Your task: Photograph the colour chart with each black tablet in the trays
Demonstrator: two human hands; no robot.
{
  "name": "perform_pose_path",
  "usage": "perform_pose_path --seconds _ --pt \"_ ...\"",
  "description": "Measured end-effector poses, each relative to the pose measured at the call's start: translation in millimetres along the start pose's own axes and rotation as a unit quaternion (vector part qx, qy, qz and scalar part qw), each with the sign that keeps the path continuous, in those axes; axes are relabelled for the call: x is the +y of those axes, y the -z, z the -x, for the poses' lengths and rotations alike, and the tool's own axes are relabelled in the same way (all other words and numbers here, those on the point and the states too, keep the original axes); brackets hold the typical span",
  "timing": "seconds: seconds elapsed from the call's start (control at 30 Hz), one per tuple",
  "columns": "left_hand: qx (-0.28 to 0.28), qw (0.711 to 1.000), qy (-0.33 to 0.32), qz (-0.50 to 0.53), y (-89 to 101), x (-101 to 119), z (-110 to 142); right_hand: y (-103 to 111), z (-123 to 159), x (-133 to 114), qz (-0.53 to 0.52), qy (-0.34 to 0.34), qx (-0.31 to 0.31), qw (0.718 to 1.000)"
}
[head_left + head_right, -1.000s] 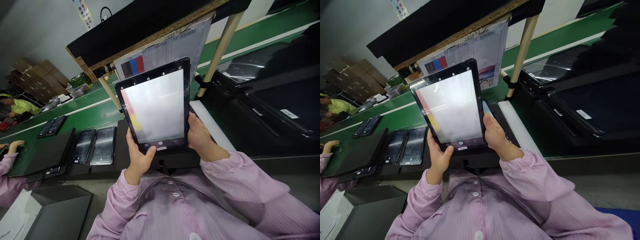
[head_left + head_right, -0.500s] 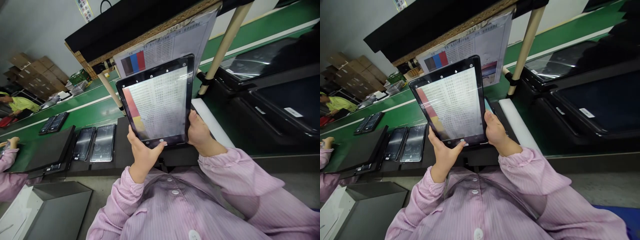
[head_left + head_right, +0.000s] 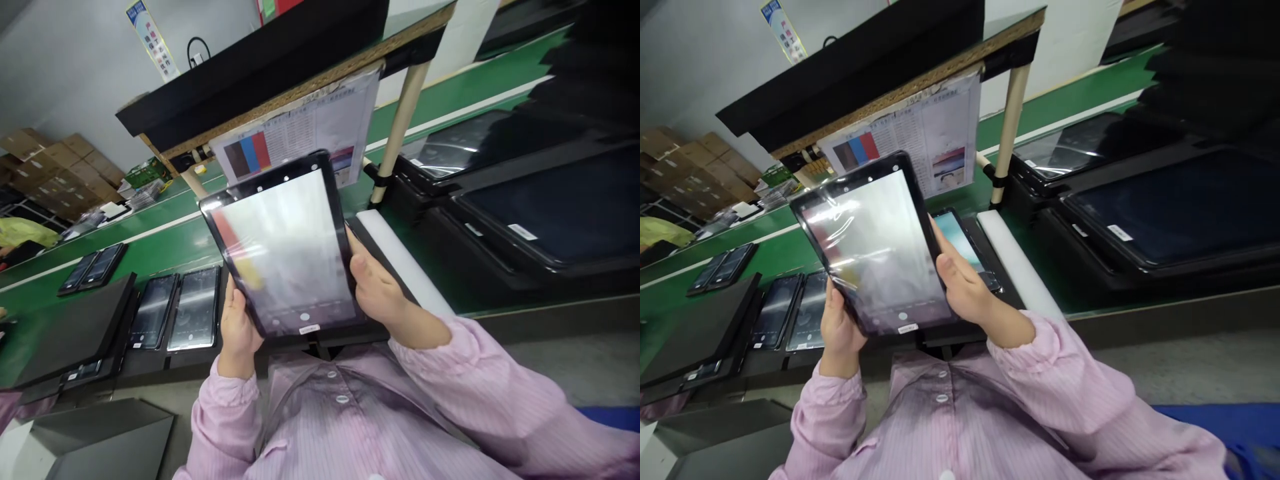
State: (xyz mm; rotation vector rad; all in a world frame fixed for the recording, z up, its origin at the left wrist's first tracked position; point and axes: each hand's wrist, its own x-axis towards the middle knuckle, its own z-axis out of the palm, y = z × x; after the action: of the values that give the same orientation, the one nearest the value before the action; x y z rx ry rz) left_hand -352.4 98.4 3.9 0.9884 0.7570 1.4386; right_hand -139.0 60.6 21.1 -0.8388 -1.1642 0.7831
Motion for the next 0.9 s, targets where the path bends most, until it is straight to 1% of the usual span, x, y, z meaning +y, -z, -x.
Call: perform_pose_path --seconds 0.07,0.13,0.2,0.27,0.33,0.4,0.47,0.53,0.57,0.63,0.7,0.77,0.83,0.9 --pt "-0.007 0.999 0.021 0.049 -0.7 1.4 1.6 2.5 -4.9 -14.5 0.062 0.066 -0.048 0.995" --pt "-0.002 0.997 0.025 0.069 -1.1 -0.2 4.8 5.5 -13.0 -27.4 0.121 0.116 -0.08 0.983" --pt "0.002 0.997 0.028 0.072 0.1 -2.8 8.1 7.4 -20.4 -35.9 0.172 0.146 -0.091 0.97" --pt "0.0 0.998 0.037 0.059 2.6 -4.7 11.5 7.0 -24.1 -38.7 0.199 0.146 -0.083 0.965" --pt "0.002 0.998 0.049 0.041 5.5 -4.8 15.6 4.6 -24.1 -36.6 0.191 0.114 -0.056 0.973" --pt "0.025 0.998 0.048 0.03 8.0 -2.4 20.3 2.3 -22.8 -31.2 0.153 0.061 -0.031 0.986" --pt "0.06 0.997 0.043 0.023 10.3 3.8 24.2 3.2 -22.5 -24.3 0.103 0.01 -0.038 0.994" --pt "0.081 0.995 0.06 0.009 13.8 13.8 25.4 10.6 -23.4 -16.6 0.071 -0.022 -0.05 0.996" --pt "0.085 0.993 0.078 0.002 16.7 19.5 24.5 17.2 -23.8 -12.7 0.075 -0.027 -0.045 0.996" --pt "0.092 0.989 0.118 -0.012 26.3 29.8 19.2 35.3 -23.4 -4.5 0.121 -0.033 -0.005 0.992" --pt "0.118 0.982 0.142 -0.035 40.8 34.4 9.0 56.2 -20.4 4.0 0.202 -0.067 0.048 0.976" --pt "0.147 0.972 0.155 -0.092 58.3 31.6 -4.7 74.7 -15.1 12.5 0.29 -0.115 0.077 0.947" --pt "0.153 0.958 0.156 -0.185 74.4 24.3 -19.0 87.2 -8.9 20.5 0.359 -0.144 0.077 0.919" --pt "0.147 0.942 0.138 -0.267 84.1 18.5 -30.1 94.4 -3.8 28.0 0.388 -0.165 0.068 0.904"
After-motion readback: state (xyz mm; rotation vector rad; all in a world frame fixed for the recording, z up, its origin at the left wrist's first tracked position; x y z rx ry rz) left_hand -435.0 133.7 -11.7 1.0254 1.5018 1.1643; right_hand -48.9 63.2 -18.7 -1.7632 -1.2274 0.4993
